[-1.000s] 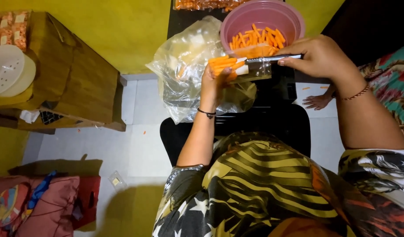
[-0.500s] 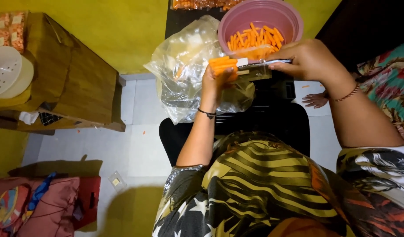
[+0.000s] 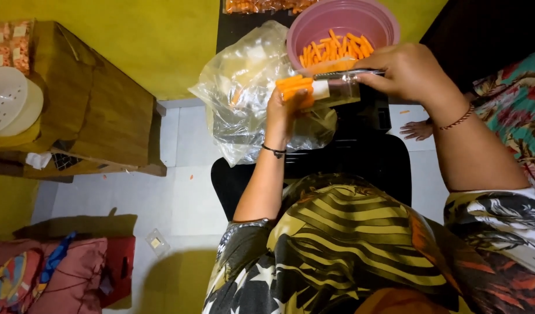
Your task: Packing orange snack sticks into small plastic bags using tongs.
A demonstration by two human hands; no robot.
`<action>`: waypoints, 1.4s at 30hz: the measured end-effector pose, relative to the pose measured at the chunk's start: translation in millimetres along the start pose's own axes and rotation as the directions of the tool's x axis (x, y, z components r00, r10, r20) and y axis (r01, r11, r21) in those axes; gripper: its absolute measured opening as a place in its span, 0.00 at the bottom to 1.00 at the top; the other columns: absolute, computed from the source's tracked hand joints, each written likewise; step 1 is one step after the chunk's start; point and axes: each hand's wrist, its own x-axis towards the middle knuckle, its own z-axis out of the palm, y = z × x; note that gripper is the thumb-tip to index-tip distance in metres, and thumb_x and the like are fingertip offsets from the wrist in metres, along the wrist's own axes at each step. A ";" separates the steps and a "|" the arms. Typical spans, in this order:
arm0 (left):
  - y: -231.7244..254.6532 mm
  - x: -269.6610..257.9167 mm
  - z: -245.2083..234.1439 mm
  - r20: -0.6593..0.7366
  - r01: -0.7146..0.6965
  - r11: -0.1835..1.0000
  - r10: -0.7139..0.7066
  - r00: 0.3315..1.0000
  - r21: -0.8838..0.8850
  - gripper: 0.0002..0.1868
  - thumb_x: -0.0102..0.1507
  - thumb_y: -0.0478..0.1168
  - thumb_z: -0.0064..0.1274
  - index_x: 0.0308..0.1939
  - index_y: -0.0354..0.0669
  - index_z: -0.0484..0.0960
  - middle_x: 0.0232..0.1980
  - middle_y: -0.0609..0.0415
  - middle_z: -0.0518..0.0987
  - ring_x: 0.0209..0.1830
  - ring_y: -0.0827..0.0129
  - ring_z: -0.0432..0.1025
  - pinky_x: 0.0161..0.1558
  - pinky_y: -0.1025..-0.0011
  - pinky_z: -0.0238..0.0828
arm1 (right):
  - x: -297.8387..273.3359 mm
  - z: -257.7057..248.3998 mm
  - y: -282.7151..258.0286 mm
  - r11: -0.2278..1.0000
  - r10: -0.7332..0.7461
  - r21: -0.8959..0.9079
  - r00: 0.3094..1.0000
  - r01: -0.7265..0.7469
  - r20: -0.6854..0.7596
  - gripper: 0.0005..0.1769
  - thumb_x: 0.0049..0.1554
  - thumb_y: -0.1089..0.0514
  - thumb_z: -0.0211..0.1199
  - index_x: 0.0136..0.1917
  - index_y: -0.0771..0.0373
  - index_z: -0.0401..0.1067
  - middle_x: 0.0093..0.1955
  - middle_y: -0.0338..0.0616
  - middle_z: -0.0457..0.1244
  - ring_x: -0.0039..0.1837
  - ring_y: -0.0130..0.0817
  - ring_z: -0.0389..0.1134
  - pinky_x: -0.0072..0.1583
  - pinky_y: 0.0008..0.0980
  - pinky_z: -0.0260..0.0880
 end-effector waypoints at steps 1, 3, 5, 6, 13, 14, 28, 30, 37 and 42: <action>-2.2 2.3 -0.8 -0.001 0.001 1.000 -0.001 1.000 0.000 0.25 0.57 0.40 0.66 0.55 0.35 0.77 0.44 0.45 0.83 0.36 0.64 0.77 0.39 0.71 0.76 | 0.6 1.3 -0.5 1.000 0.000 0.000 1.000 0.000 0.001 0.15 0.58 0.59 0.69 0.58 0.65 0.83 0.51 0.47 0.73 0.38 0.41 0.69 0.41 0.34 0.65; -7.3 5.5 -2.7 -0.035 0.046 0.995 -0.043 0.998 0.094 0.23 0.58 0.36 0.63 0.57 0.36 0.78 0.48 0.45 0.84 0.41 0.62 0.79 0.44 0.69 0.79 | 1.3 4.0 -1.8 1.000 0.002 0.020 1.000 -0.002 -0.004 0.13 0.60 0.58 0.67 0.56 0.67 0.82 0.52 0.48 0.73 0.41 0.43 0.71 0.43 0.35 0.67; -8.0 4.6 -3.1 -0.053 0.075 0.991 -0.069 0.996 0.110 0.21 0.59 0.37 0.63 0.54 0.35 0.78 0.46 0.45 0.84 0.39 0.63 0.80 0.41 0.71 0.79 | 1.4 15.1 2.7 1.000 0.006 -0.015 1.000 -0.006 0.001 0.13 0.60 0.56 0.69 0.54 0.65 0.83 0.50 0.47 0.73 0.41 0.42 0.70 0.42 0.35 0.66; -7.9 4.9 -3.1 -0.070 0.101 0.987 -0.092 0.993 0.127 0.19 0.59 0.37 0.63 0.51 0.35 0.79 0.44 0.45 0.84 0.37 0.64 0.80 0.37 0.73 0.78 | 2.0 20.5 5.3 0.999 0.008 -0.049 1.000 -0.008 0.002 0.12 0.60 0.54 0.70 0.53 0.63 0.83 0.48 0.46 0.73 0.40 0.42 0.70 0.41 0.35 0.66; -14.1 7.5 -11.1 -0.042 -0.033 0.999 0.033 0.999 0.008 0.16 0.61 0.36 0.62 0.52 0.35 0.79 0.47 0.45 0.85 0.42 0.63 0.80 0.48 0.68 0.79 | 5.5 19.0 4.5 0.987 0.015 -0.159 1.000 -0.013 0.014 0.13 0.61 0.48 0.69 0.55 0.56 0.83 0.48 0.39 0.73 0.39 0.38 0.70 0.41 0.33 0.66; -17.6 10.2 -15.5 -0.054 -0.069 0.996 0.066 0.996 -0.060 0.16 0.62 0.36 0.61 0.51 0.35 0.78 0.45 0.45 0.84 0.40 0.63 0.79 0.45 0.69 0.78 | 7.1 8.8 -0.4 0.993 0.036 -0.114 0.999 -0.033 0.020 0.13 0.61 0.51 0.69 0.55 0.57 0.84 0.47 0.41 0.73 0.35 0.37 0.68 0.38 0.32 0.63; -17.2 10.9 -16.4 -0.056 0.031 0.999 -0.030 0.998 0.024 0.10 0.65 0.31 0.54 0.50 0.37 0.75 0.48 0.44 0.84 0.41 0.60 0.81 0.44 0.65 0.84 | 11.3 10.2 6.8 0.999 -0.049 -0.012 0.998 0.049 -0.030 0.12 0.58 0.59 0.74 0.54 0.66 0.83 0.48 0.46 0.73 0.39 0.41 0.69 0.41 0.34 0.65; -25.4 15.1 -31.0 -0.092 -0.043 0.973 0.022 0.996 -0.226 0.27 0.59 0.38 0.64 0.60 0.39 0.72 0.54 0.41 0.76 0.50 0.51 0.74 0.50 0.58 0.76 | 6.2 7.3 29.5 0.991 0.008 -0.135 1.000 -0.011 -0.019 0.16 0.63 0.49 0.72 0.59 0.59 0.85 0.49 0.44 0.74 0.33 0.37 0.67 0.36 0.31 0.63; 5.4 12.3 -43.3 -0.320 -0.205 0.939 0.111 0.941 -0.276 0.55 0.59 0.41 0.63 0.77 0.31 0.40 0.60 0.30 0.69 0.44 0.49 0.78 0.27 0.74 0.81 | 9.3 8.1 97.3 0.780 0.089 -0.621 0.996 -0.077 -0.011 0.15 0.70 0.38 0.66 0.64 0.40 0.84 0.40 0.31 0.70 0.32 0.36 0.65 0.39 0.27 0.64; -0.4 9.3 -47.2 -0.247 -0.263 0.908 0.187 0.951 -0.325 0.23 0.65 0.33 0.55 0.58 0.34 0.59 0.47 0.44 0.74 0.37 0.61 0.79 0.31 0.73 0.80 | 43.6 39.4 117.7 0.748 0.333 -0.654 0.917 -0.113 0.222 0.21 0.66 0.30 0.53 0.64 0.31 0.80 0.35 0.35 0.73 0.32 0.43 0.71 0.39 0.35 0.69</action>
